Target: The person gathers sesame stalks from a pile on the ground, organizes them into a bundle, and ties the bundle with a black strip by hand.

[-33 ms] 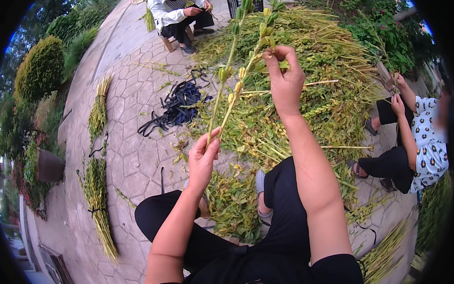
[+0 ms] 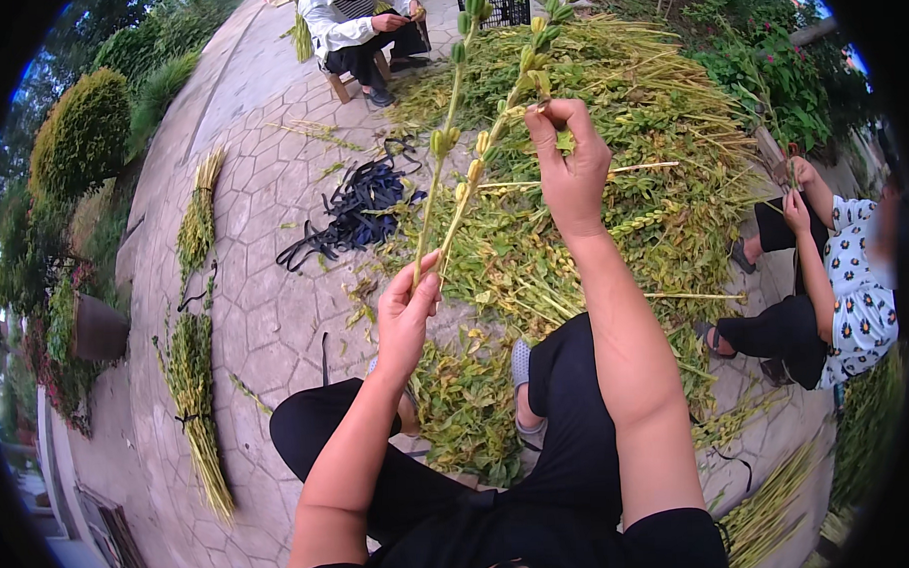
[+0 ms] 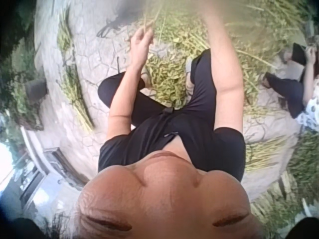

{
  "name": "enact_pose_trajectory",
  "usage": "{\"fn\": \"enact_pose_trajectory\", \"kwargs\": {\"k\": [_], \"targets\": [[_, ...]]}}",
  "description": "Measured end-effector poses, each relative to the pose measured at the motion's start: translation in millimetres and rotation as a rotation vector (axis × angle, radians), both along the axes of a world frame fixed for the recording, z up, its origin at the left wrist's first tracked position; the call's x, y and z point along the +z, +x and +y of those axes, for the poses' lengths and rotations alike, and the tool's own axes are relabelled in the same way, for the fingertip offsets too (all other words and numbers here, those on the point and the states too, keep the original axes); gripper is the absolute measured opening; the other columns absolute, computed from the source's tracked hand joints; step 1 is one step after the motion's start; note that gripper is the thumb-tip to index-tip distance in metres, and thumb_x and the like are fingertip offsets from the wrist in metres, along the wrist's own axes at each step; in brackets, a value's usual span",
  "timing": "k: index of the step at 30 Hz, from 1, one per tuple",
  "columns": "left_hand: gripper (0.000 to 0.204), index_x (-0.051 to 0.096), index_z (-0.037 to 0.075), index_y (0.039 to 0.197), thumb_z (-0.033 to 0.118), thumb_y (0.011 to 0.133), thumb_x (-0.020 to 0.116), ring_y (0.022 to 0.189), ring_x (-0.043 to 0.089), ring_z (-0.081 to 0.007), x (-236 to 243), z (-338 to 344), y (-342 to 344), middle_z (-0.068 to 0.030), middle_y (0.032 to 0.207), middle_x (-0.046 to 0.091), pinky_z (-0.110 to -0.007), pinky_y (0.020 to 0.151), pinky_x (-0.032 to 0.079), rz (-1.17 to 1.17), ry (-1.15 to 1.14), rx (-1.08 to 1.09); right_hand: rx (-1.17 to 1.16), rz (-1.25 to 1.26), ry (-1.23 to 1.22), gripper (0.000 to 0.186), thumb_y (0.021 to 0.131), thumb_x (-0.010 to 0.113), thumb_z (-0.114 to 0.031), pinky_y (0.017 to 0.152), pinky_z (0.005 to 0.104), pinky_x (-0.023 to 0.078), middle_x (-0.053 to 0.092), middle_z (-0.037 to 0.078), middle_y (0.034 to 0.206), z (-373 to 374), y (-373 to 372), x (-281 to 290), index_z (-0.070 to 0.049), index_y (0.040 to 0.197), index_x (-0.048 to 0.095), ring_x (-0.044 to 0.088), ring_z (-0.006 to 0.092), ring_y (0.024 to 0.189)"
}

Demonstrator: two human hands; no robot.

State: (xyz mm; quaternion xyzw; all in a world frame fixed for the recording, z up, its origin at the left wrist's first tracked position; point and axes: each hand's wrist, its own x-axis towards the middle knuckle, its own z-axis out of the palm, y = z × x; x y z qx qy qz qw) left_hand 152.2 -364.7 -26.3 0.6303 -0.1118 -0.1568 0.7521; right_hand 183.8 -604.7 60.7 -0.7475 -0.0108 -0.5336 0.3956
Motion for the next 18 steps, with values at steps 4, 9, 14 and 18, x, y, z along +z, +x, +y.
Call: {"fn": "enact_pose_trajectory", "kwargs": {"k": [4,9,14,18], "targets": [[0.034,0.059,0.006,0.128,0.02,0.097,0.058,0.065,0.043,-0.0028,3.0,4.2,5.4,0.0055,0.076,0.051,-0.018,0.057,0.035,0.022,-0.024,0.037,0.168,0.037,-0.195,0.013,0.085,0.07,-0.011,0.061,0.0304,0.05,0.064,0.005,0.081,19.7,-13.3,8.3,-0.006,0.089,0.059,0.063,0.0194,0.069],[0.033,0.059,0.006,0.127,0.02,0.097,0.058,0.063,0.042,-0.0029,2.9,6.6,11.6,0.006,0.075,0.05,-0.018,0.056,0.034,0.01,-0.056,0.094,0.347,0.102,-0.144,0.015,0.089,0.067,-0.015,0.064,0.0295,0.049,0.063,0.006,0.081,29.5,-17.4,4.5,-0.004,0.093,0.058,0.062,0.0183,0.071],[0.032,0.06,0.006,0.126,0.02,0.097,0.058,0.065,0.043,-0.0022,-2.3,6.0,4.5,0.0063,0.077,0.052,-0.018,0.056,0.034,-0.059,-0.015,0.016,0.183,0.073,0.451,0.026,0.096,0.06,-0.027,0.067,0.026,0.046,0.063,0.004,0.087,11.7,-4.4,9.4,-0.001,0.101,0.057,0.057,0.0125,0.072],[0.032,0.06,0.007,0.125,0.02,0.096,0.058,0.067,0.043,-0.0018,-6.7,5.4,-1.8,0.0066,0.078,0.052,-0.018,0.057,0.034,-0.093,0.054,-0.012,0.065,0.134,0.421,0.034,0.094,0.062,-0.035,0.06,0.0251,0.042,0.061,0.001,0.084,-3.2,2.2,-0.4,-0.001,0.096,0.059,0.052,0.0077,0.067]]}}
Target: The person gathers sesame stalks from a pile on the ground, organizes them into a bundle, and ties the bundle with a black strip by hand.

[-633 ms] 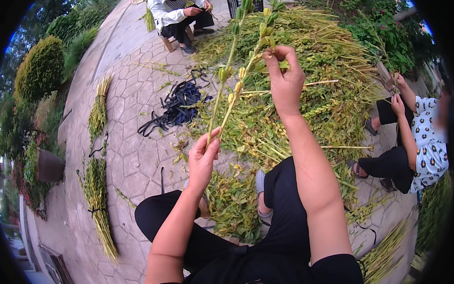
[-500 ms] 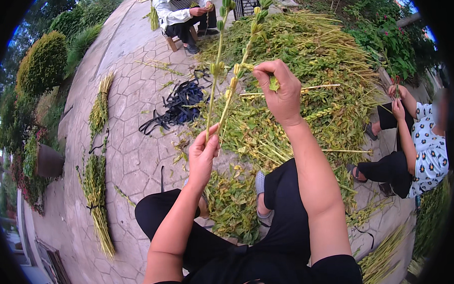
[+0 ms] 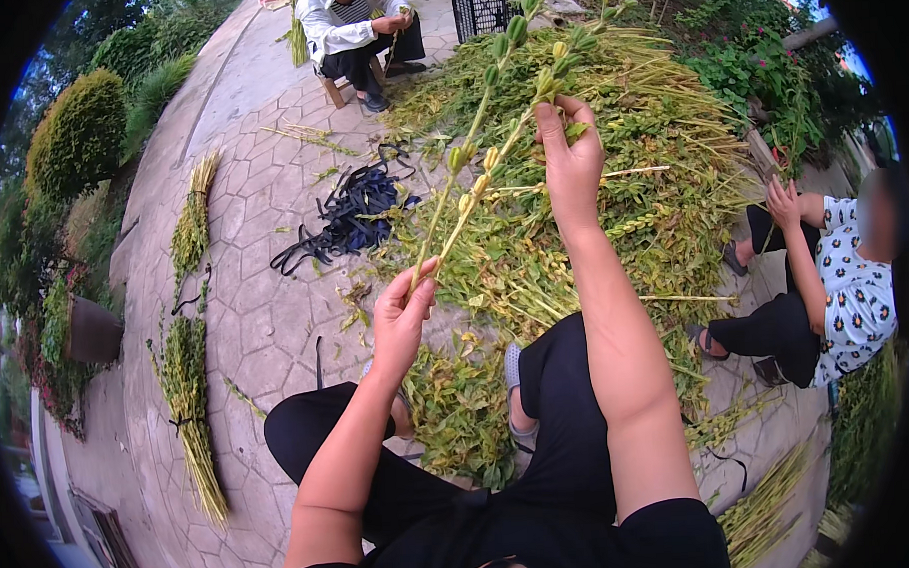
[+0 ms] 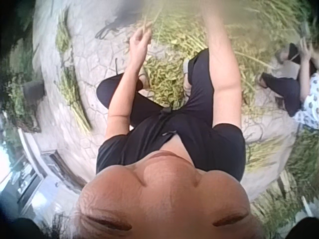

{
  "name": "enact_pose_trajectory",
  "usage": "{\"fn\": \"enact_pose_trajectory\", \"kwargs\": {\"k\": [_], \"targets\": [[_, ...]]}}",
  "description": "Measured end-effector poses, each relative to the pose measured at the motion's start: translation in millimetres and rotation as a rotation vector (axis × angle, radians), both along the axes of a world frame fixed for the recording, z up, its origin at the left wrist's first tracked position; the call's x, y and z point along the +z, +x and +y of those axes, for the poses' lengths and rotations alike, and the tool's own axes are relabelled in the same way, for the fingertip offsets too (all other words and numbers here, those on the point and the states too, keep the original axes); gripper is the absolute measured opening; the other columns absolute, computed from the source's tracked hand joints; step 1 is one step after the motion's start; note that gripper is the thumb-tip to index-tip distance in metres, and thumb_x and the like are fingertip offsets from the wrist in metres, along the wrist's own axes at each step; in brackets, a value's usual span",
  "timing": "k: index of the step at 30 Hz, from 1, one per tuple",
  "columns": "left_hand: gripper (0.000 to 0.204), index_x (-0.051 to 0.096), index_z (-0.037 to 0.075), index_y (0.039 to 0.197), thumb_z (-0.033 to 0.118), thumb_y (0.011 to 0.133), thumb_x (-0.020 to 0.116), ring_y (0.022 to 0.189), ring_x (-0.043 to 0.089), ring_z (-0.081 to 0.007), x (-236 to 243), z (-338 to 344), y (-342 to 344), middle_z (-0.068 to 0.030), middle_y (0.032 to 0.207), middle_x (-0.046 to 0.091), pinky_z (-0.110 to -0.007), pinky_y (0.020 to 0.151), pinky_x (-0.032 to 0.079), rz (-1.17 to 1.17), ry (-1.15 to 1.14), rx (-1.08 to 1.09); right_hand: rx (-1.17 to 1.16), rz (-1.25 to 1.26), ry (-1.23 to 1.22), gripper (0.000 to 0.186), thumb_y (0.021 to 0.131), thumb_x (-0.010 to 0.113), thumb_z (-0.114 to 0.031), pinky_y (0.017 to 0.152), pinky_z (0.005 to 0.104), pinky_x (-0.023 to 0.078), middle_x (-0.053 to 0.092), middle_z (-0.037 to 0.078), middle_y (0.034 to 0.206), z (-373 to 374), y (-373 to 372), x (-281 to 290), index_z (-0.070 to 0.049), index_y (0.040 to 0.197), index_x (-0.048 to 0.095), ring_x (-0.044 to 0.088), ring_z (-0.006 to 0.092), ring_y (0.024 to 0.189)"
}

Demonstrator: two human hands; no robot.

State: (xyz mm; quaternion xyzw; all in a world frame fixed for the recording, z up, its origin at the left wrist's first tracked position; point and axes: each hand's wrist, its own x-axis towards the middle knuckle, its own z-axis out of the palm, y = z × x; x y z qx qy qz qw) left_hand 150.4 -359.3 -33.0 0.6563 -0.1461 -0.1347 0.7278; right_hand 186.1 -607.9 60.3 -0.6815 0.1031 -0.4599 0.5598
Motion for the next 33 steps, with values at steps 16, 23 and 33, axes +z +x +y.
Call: {"fn": "enact_pose_trajectory", "kwargs": {"k": [16,23,33], "targets": [[0.033,0.057,0.007,0.128,0.02,0.098,0.056,0.063,0.042,-0.0016,12.1,3.0,9.3,0.0062,0.076,0.051,-0.017,0.056,0.034,0.13,-0.143,0.046,0.956,0.453,-0.754,0.033,0.087,0.067,-0.029,0.071,0.0308,0.052,0.066,0.007,0.098,30.7,-31.3,-19.1,-0.006,0.111,0.063,0.064,0.0159,0.081],[0.032,0.059,0.007,0.126,0.021,0.097,0.056,0.066,0.042,-0.0018,11.9,2.1,4.1,0.0061,0.076,0.05,-0.017,0.056,0.034,0.142,-0.101,0.004,0.532,0.336,-0.177,0.016,0.092,0.063,-0.017,0.057,0.022,0.048,0.066,0.001,0.078,29.8,-6.1,-10.3,-0.001,0.095,0.063,0.061,0.0072,0.065],[0.029,0.06,0.006,0.123,0.018,0.097,0.056,0.065,0.043,-0.0024,5.4,8.6,0.6,0.0059,0.077,0.052,-0.018,0.057,0.034,0.108,-0.083,0.012,0.485,0.166,-0.679,0.01,0.085,0.069,-0.011,0.054,0.0284,0.045,0.061,0.007,0.071,38.4,-29.6,3.4,-0.004,0.084,0.061,0.058,0.0156,0.059]]}}
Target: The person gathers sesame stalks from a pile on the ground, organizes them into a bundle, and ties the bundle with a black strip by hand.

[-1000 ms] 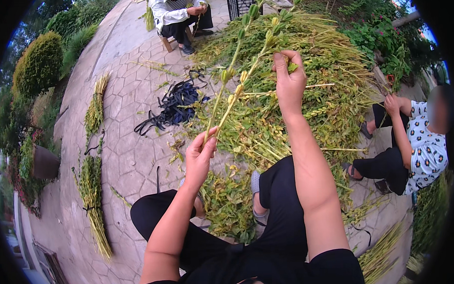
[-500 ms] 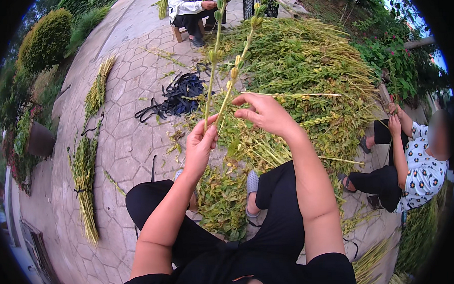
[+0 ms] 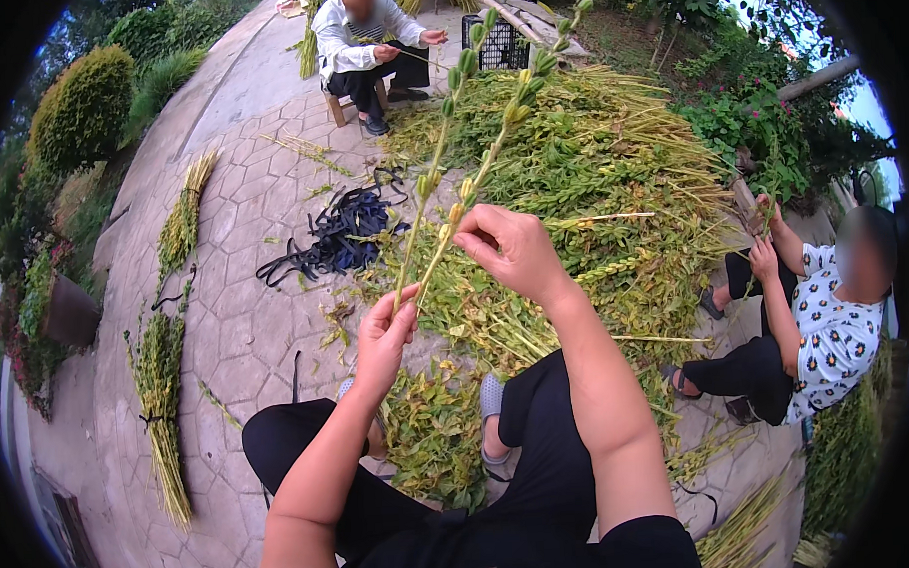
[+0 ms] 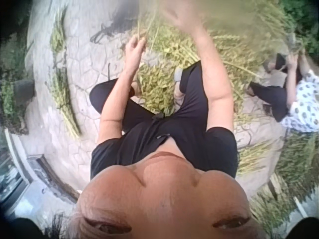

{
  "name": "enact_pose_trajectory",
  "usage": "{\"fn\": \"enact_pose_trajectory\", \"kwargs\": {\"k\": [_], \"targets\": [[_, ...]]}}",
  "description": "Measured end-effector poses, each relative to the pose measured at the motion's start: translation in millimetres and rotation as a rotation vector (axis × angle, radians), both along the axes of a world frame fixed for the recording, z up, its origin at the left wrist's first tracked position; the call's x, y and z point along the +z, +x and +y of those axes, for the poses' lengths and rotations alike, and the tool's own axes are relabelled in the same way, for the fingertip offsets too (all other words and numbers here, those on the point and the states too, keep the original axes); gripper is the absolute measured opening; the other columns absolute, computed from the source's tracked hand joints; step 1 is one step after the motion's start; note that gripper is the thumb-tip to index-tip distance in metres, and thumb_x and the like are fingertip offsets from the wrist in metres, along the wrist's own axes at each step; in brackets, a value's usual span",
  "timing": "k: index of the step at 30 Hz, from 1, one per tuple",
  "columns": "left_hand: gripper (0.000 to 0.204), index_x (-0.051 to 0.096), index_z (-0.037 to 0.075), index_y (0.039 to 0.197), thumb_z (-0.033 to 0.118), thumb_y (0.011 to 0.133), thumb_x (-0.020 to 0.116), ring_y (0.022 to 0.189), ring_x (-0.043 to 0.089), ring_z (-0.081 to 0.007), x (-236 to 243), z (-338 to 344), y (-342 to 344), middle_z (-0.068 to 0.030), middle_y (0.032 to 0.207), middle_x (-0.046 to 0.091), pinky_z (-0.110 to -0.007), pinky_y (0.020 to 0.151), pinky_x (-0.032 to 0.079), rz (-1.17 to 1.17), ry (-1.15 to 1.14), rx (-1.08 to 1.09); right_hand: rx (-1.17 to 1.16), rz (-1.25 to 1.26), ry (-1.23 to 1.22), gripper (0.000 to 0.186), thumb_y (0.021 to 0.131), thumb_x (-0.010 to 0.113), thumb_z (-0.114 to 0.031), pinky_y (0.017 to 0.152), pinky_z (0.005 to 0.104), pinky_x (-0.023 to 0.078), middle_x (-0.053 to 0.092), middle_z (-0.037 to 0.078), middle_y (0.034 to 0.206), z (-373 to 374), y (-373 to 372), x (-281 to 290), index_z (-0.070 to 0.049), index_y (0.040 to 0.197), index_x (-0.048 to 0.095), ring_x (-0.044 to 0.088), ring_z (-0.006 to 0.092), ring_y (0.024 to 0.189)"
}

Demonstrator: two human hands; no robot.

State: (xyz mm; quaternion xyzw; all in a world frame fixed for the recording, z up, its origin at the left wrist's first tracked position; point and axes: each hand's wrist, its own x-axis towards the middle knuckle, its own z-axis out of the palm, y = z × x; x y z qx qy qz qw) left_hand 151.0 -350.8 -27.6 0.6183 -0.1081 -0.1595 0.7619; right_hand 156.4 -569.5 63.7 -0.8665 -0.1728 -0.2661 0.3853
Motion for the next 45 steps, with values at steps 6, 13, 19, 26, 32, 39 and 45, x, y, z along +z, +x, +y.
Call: {"fn": "enact_pose_trajectory", "kwargs": {"k": [6,13,19,26,32,39,45], "targets": [[0.029,0.06,0.007,0.123,0.018,0.097,0.056,0.067,0.044,-0.0018,-6.7,1.0,-1.6,0.0062,0.078,0.053,-0.017,0.058,0.035,-0.017,-0.027,-0.023,0.073,-0.13,-0.349,0.015,0.083,0.07,-0.022,0.056,0.0335,0.05,0.063,0.005,0.074,-0.2,-8.2,1.6,-0.008,0.082,0.064,0.063,0.0245,0.064],[0.029,0.061,0.007,0.123,0.017,0.097,0.057,0.066,0.044,-0.002,-0.6,2.0,-0.5,0.0064,0.077,0.053,-0.018,0.057,0.035,-0.052,-0.047,-0.019,-0.191,-0.246,-0.014,0.02,0.087,0.069,-0.027,0.052,0.0281,0.046,0.063,0.004,0.075,-1.0,-7.8,63.3,-0.008,0.093,0.066,0.061,0.0152,0.06],[0.029,0.061,0.007,0.123,0.017,0.097,0.057,0.065,0.042,-0.0021,4.7,0.1,-8.4,0.0066,0.075,0.051,-0.018,0.057,0.034,-0.081,-0.048,-0.024,-0.755,-0.473,-0.317,0.042,0.087,0.069,-0.032,0.058,0.035,0.049,0.06,0.006,0.086,-77.2,41.4,164.8,-0.007,0.118,0.058,0.061,0.0212,0.066],[0.03,0.061,0.006,0.124,0.018,0.097,0.057,0.064,0.04,-0.0019,6.6,5.1,-4.8,0.007,0.075,0.05,-0.019,0.056,0.033,-0.111,-0.106,-0.014,-0.822,-0.462,-0.694,0.016,0.086,0.066,-0.029,0.057,0.0394,0.052,0.056,0.004,0.08,-82.1,56.7,181.4,-0.014,0.088,0.064,0.064,0.0251,0.068],[0.03,0.06,0.005,0.124,0.018,0.097,0.055,0.064,0.041,-0.0022,11.8,9.6,-7.7,0.0055,0.075,0.051,-0.018,0.056,0.035,-0.052,-0.09,-0.03,-0.483,-0.498,-0.476,0.014,0.089,0.066,-0.023,0.056,0.0331,0.048,0.058,0.005,0.081,-53.3,45.1,145.4,-0.009,0.086,0.063,0.06,0.0218,0.062],[0.029,0.06,0.005,0.124,0.017,0.097,0.054,0.064,0.042,-0.0022,7.4,15.1,-9.4,0.0051,0.075,0.051,-0.018,0.056,0.035,-0.038,-0.125,-0.068,-0.479,-0.34,0.443,0.038,0.096,0.057,-0.038,0.058,0.0253,0.048,0.06,0.004,0.093,-77.9,55.7,157.5,-0.001,0.106,0.055,0.057,0.01,0.067],[0.029,0.059,0.007,0.124,0.02,0.098,0.055,0.063,0.043,-0.0026,6.2,11.7,-13.6,0.0059,0.075,0.05,-0.017,0.057,0.036,0.038,-0.177,-0.174,-0.319,-0.221,0.526,0.03,0.095,0.06,-0.033,0.055,0.02,0.044,0.059,-0.001,0.083,-115.0,75.1,174.7,-0.004,0.099,0.061,0.052,0.0048,0.064]]}}
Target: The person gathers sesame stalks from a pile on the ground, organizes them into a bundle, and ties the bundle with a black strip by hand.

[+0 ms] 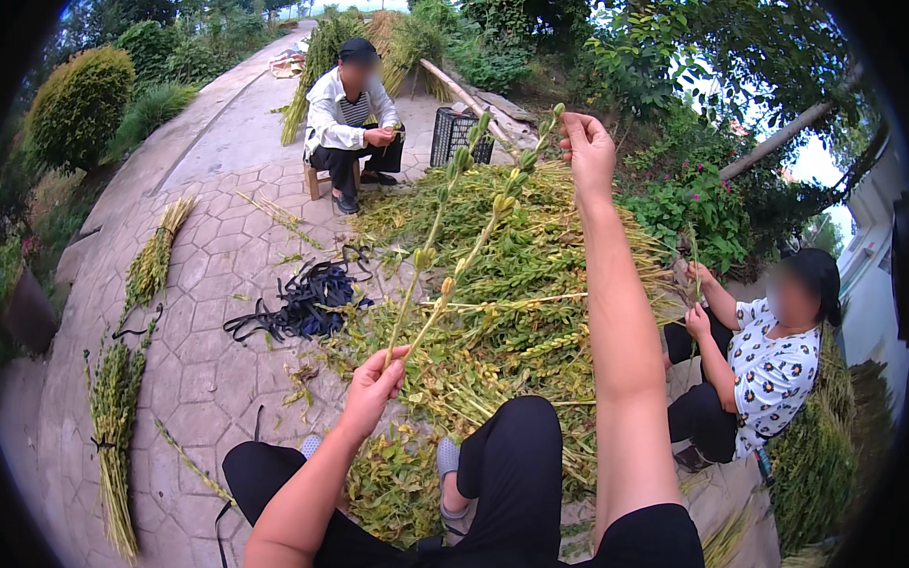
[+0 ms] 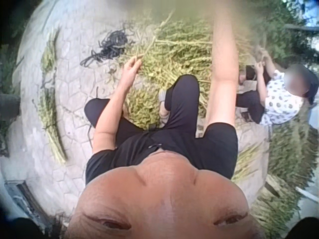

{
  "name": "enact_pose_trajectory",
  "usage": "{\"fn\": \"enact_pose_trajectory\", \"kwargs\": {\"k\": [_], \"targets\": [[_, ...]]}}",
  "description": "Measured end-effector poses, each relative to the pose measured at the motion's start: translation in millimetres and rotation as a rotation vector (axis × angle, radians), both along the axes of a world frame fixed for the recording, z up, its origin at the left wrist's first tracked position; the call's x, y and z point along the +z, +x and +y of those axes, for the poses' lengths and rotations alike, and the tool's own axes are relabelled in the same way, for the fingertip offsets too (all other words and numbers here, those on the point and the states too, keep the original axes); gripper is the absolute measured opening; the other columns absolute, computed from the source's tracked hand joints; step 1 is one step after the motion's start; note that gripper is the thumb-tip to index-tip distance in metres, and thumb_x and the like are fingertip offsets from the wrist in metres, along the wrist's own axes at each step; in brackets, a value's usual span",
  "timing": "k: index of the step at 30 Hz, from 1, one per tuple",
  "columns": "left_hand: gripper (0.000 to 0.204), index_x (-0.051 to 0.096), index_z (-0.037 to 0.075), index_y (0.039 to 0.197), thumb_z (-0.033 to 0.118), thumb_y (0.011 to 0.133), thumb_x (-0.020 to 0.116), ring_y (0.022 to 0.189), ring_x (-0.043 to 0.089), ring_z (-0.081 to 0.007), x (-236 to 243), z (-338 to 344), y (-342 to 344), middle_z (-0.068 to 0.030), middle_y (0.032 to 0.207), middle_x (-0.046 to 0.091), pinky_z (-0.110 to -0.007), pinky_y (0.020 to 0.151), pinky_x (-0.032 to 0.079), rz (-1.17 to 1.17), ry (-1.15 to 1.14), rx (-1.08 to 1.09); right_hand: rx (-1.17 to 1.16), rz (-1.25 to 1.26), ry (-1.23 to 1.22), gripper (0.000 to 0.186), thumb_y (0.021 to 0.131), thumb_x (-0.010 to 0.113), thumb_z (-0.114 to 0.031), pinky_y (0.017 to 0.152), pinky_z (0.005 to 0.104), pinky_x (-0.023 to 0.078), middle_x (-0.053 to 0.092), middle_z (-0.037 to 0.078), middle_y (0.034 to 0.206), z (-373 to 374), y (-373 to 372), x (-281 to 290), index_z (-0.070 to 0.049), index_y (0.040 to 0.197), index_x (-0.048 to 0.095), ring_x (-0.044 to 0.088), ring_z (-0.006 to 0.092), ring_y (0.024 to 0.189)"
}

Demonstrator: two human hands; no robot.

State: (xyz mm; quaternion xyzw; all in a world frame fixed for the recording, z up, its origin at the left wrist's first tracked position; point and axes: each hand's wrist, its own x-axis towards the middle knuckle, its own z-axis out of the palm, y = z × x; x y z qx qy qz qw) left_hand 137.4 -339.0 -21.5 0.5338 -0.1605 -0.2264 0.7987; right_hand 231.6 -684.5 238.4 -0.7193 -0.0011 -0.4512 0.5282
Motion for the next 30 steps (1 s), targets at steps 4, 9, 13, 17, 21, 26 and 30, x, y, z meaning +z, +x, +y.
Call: {"fn": "enact_pose_trajectory", "kwargs": {"k": [4,9,13,17,21,26,30], "targets": [[0.03,0.058,0.005,0.121,0.024,0.099,0.054,0.059,0.04,-0.003,1.9,-4.7,2.2,0.005,0.072,0.049,-0.018,0.054,0.033,0.035,-0.058,0.007,0.09,0.043,0.218,0.021,0.098,0.055,-0.028,0.054,0.0167,0.041,0.055,-0.004,0.077,9.1,-2.6,-16.3,-0.008,0.097,0.06,0.046,0.0018,0.063],[0.04,0.057,0.006,0.12,0.039,0.102,0.043,0.056,0.036,-0.003,3.1,1.3,14.3,0.0062,0.069,0.045,-0.018,0.052,0.029,0.089,-0.097,0.042,0.443,0.466,0.152,0.04,0.103,0.042,-0.039,0.066,0.0218,0.046,0.064,0.004,0.1,109.5,-43.3,-104.7,-0.003,0.114,0.058,0.054,0.0062,0.075],[0.038,0.055,0.007,0.123,0.036,0.103,0.043,0.054,0.034,-0.0023,-0.8,1.6,29.4,0.0066,0.068,0.043,-0.017,0.048,0.027,0.165,-0.168,0.152,0.821,0.848,0.077,0.064,0.1,0.037,-0.051,0.09,0.0317,0.046,0.057,0.014,0.126,176.7,-71.5,-196.8,-0.002,0.142,0.036,0.059,0.0198,0.111],[0.035,0.053,0.008,0.127,0.032,0.101,0.048,0.056,0.036,-0.0017,11.6,6.4,48.7,0.006,0.071,0.046,-0.016,0.049,0.029,0.199,-0.391,0.164,0.938,0.921,0.152,0.074,0.098,0.039,-0.054,0.097,0.036,0.044,0.053,0.015,0.129,211.7,-100.6,-218.6,-0.006,0.151,0.02,0.057,0.0235,0.116],[0.035,0.05,0.011,0.13,0.03,0.1,0.05,0.058,0.04,-0.0025,17.2,21.3,74.7,0.0051,0.073,0.048,-0.017,0.05,0.032,0.186,-0.516,0.29,0.861,0.987,0.138,0.054,0.099,0.053,-0.021,0.09,0.031,0.049,0.062,0.018,0.117,224.9,-102.5,-240.1,-0.001,0.144,0.032,0.062,0.0204,0.105],[0.034,0.049,0.014,0.131,0.028,0.1,0.052,0.062,0.043,-0.0053,12.2,6.7,88.5,0.003,0.077,0.049,-0.019,0.055,0.036,0.228,-0.683,0.372,0.834,0.926,-0.012,0.028,0.099,0.05,-0.019,0.069,0.0269,0.05,0.067,0.006,0.084,213.9,-111.9,-250.4,0.0,0.119,0.056,0.064,0.0114,0.075],[0.03,0.047,0.012,0.129,0.027,0.103,0.044,0.068,0.045,-0.0059,4.9,10.6,88.5,0.002,0.081,0.049,-0.021,0.059,0.041,0.222,-0.618,0.457,0.809,0.908,0.14,0.022,0.101,0.046,-0.019,0.054,0.0235,0.043,0.058,0.001,0.069,228.7,-103.7,-248.2,-0.002,0.11,0.058,0.053,0.0078,0.057]]}}
